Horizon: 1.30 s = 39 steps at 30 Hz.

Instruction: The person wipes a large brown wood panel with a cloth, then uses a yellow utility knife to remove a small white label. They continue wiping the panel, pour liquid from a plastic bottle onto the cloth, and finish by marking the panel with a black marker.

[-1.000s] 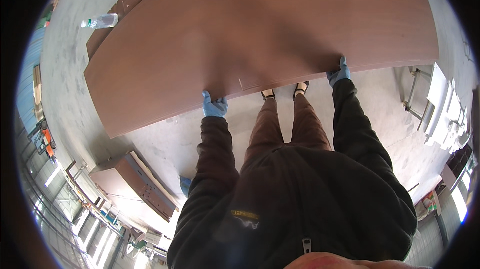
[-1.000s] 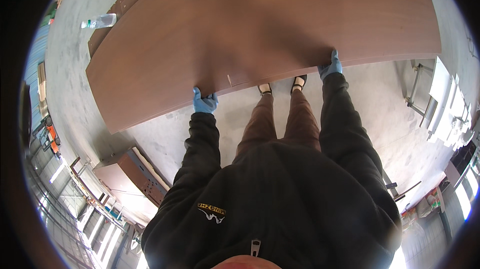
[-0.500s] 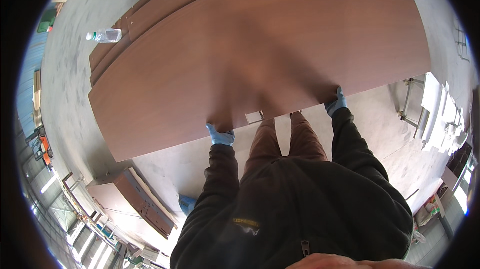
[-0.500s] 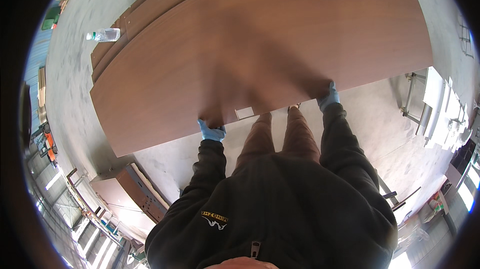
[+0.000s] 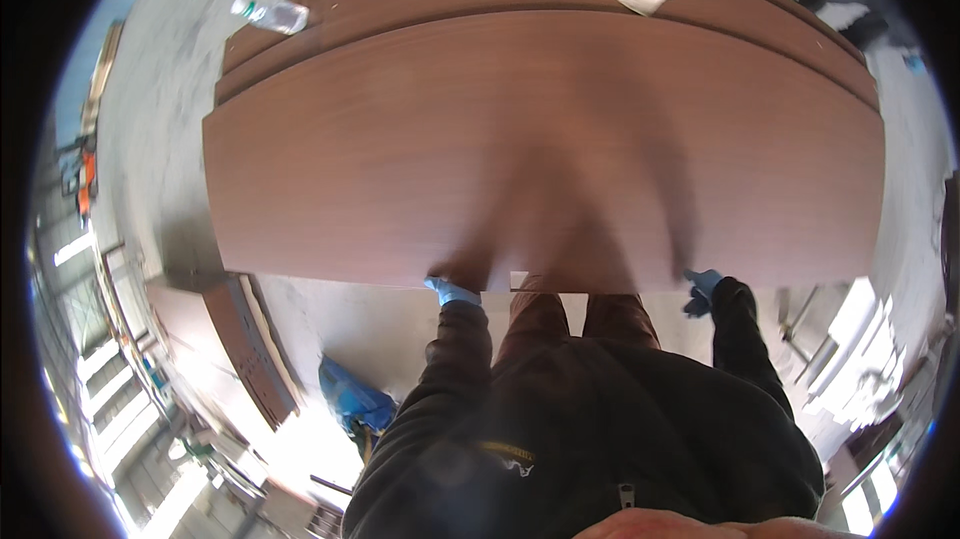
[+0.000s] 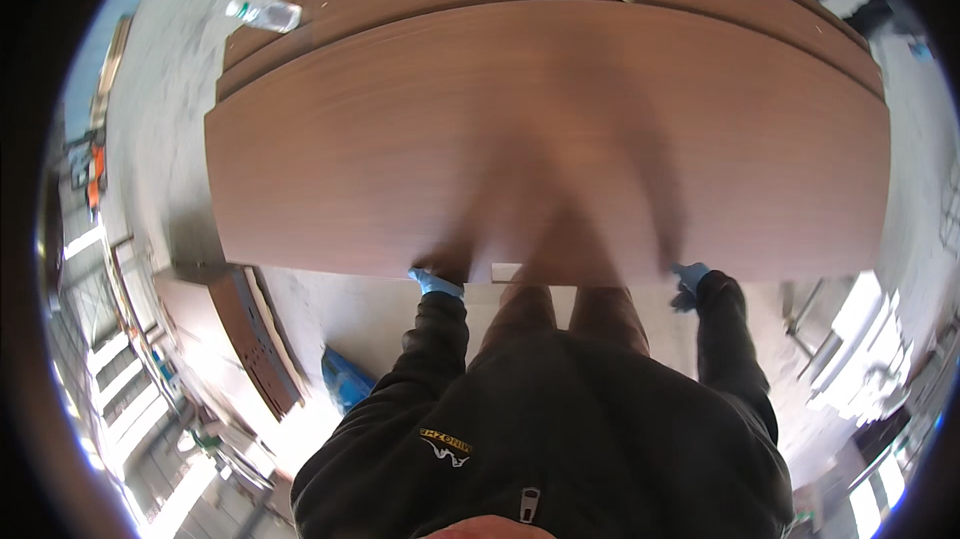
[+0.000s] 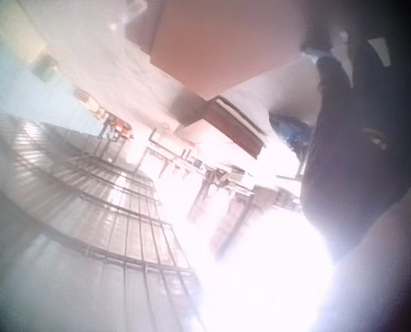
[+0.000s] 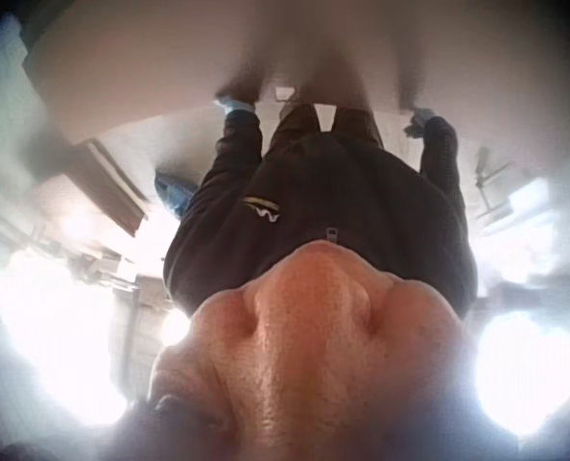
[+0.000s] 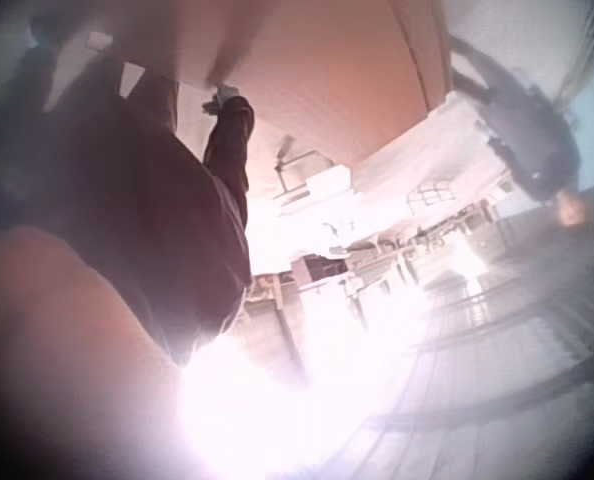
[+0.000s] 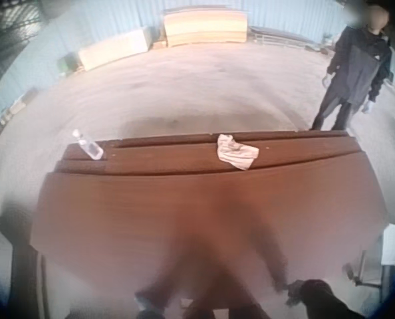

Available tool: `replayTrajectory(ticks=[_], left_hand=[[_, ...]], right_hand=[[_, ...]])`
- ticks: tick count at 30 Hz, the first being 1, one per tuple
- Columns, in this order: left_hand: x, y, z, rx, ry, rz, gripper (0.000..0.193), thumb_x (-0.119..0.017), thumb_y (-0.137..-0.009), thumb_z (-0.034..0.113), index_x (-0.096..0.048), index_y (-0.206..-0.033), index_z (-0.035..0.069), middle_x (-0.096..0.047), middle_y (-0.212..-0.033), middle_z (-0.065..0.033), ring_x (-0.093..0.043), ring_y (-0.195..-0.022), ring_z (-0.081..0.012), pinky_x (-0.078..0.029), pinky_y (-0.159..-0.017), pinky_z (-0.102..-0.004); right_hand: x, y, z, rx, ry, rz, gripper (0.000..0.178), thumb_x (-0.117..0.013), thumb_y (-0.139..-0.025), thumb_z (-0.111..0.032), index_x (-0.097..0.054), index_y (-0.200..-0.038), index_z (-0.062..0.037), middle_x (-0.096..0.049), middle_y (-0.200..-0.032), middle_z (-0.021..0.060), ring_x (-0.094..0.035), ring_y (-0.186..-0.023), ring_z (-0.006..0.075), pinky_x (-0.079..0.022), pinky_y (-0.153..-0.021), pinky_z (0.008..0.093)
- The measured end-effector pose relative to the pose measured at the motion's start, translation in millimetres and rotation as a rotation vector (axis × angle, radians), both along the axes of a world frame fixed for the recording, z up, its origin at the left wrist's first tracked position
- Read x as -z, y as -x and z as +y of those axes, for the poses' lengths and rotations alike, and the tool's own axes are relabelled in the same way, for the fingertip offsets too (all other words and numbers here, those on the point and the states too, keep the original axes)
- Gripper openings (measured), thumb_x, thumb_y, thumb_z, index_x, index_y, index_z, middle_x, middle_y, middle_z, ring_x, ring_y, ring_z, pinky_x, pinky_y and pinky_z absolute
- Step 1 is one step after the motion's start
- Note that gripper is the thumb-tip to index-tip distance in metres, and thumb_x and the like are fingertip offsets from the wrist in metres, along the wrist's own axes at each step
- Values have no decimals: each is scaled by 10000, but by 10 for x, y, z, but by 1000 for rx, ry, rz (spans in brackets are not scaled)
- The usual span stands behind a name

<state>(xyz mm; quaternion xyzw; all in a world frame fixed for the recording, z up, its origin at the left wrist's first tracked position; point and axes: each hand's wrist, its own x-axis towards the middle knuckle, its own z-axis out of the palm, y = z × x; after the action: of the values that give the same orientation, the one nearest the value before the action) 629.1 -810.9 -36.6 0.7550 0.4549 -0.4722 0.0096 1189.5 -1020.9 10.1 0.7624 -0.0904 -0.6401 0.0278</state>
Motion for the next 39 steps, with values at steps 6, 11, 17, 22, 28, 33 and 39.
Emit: replayTrajectory(ticks=[6, 11, 17, 22, 28, 33, 39], left_hand=[[-173, -689, 336, -517, 188, 319, 480, -519, -1111, 432, -692, -1475, 172, -683, -1498, -68, -583, -1440, -333, -377, -1140, -714], [-200, -723, 418, -506, 236, 441, 538, -491, -1123, 461, -650, -1513, 126, -657, -1529, -61, -542, -1471, -375, -363, -1193, -683], [165, -531, 195, -548, 122, 357, 546, -429, -1129, 476, -618, -1527, 154, -629, -1545, -62, -534, -1468, -343, -358, -1181, -670], [344, -274, -285, -786, -263, -565, 432, -490, -1085, 435, -655, -1367, 152, -666, -1387, -60, -572, -1337, -320, -367, -1110, -655], [672, -230, -587, -1948, -109, -1989, 307, -563, -1031, 385, -699, -1176, 150, -710, -1197, -58, -617, -1179, -293, -377, -1025, -637], [338, -273, -371, -1143, -209, -1476, 188, -608, -982, 289, -729, -1005, 147, -732, -1018, -53, -654, -1029, -294, -370, -945, -640], [-88, -258, -159, -73, -224, -411, 135, -642, -946, 251, -721, -902, 151, -720, -910, -43, -664, -917, -286, -385, -835, -590]], right_hand=[[-79, -1203, 2513, -1081, -792, -851, 361, -677, -1033, -428, -761, -1116, -86, -783, -1196, 177, -735, -1087, 412, -595, -930, 505], [6, -1593, 4266, -1336, -1361, -1343, 540, -712, -1020, -410, -685, -1414, -41, -672, -1477, 194, -666, -1318, 381, -514, -1125, 515], [383, -1906, 4797, -1295, -913, -1167, 597, -609, -1054, -537, -728, -1366, -42, -716, -1392, 211, -667, -1306, 410, -522, -1130, 481], [462, -1947, 4844, -1211, -798, -1119, 783, -555, -977, -753, -710, -1431, -135, -673, -1468, 209, -634, -1354, 427, -504, -1146, 512], [310, -1875, 4961, -1296, -621, -1062, 843, -543, -963, -783, -688, -1459, -117, -660, -1480, 224, -612, -1382, 433, -488, -1168, 509], [260, -1807, 4878, -1318, -552, -981, 829, -544, -975, -757, -676, -1470, -106, -658, -1481, 230, -610, -1391, 421, -473, -1187, 500], [256, -1192, 4365, -1448, -546, -1270, 747, -496, -1054, -630, -534, -1595, -116, -434, -1711, 175, -411, -1579, 347, -354, -1275, 527]])
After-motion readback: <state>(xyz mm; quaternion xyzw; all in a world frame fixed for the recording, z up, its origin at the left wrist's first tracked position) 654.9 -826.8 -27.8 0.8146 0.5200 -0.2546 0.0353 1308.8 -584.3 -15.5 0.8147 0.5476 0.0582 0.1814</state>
